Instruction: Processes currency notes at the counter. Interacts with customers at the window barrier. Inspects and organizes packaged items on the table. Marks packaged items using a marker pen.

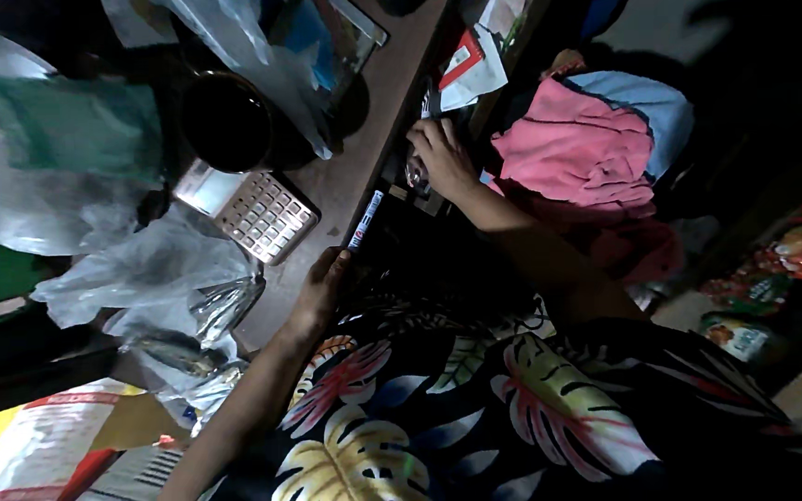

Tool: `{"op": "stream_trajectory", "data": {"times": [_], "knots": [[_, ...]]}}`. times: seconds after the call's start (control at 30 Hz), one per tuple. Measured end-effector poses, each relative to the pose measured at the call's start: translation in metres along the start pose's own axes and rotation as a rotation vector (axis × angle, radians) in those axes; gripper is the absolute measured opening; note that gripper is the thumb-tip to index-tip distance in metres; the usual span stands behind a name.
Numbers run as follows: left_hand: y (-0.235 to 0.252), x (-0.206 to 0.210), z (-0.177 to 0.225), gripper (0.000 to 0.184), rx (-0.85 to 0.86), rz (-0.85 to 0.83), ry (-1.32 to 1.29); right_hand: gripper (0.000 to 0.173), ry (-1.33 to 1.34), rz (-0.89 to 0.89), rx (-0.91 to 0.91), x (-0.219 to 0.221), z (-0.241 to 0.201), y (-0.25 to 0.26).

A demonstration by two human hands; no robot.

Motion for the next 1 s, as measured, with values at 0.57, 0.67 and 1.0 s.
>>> {"op": "stream_trajectory", "data": {"times": [0.57, 0.67, 1.0], "knots": [[0.085, 0.059, 0.066, 0.052, 0.226, -0.092, 0.274, 0.026, 0.370, 0.488, 0.325, -0.061, 0.036, -0.095], [0.072, 0.058, 0.059, 0.051, 0.316, -0.083, 0.425, 0.046, 0.594, 0.559, 0.539, -0.032, 0.054, -0.115], [0.008, -0.005, 0.028, 0.035, 0.165, -0.151, 0.117, 0.030, 1.094, 0.789, 0.985, 0.007, 0.096, -0.073]]}}
Point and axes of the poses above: each hand's wrist, its own y-axis towards the middle knuckle, its own x-axis out of the palm, z = x × y, the point moved 9 cm from there along y, towards the middle knuckle, and after that the axes turned 4 degrees about y, right-handed, at the moved point
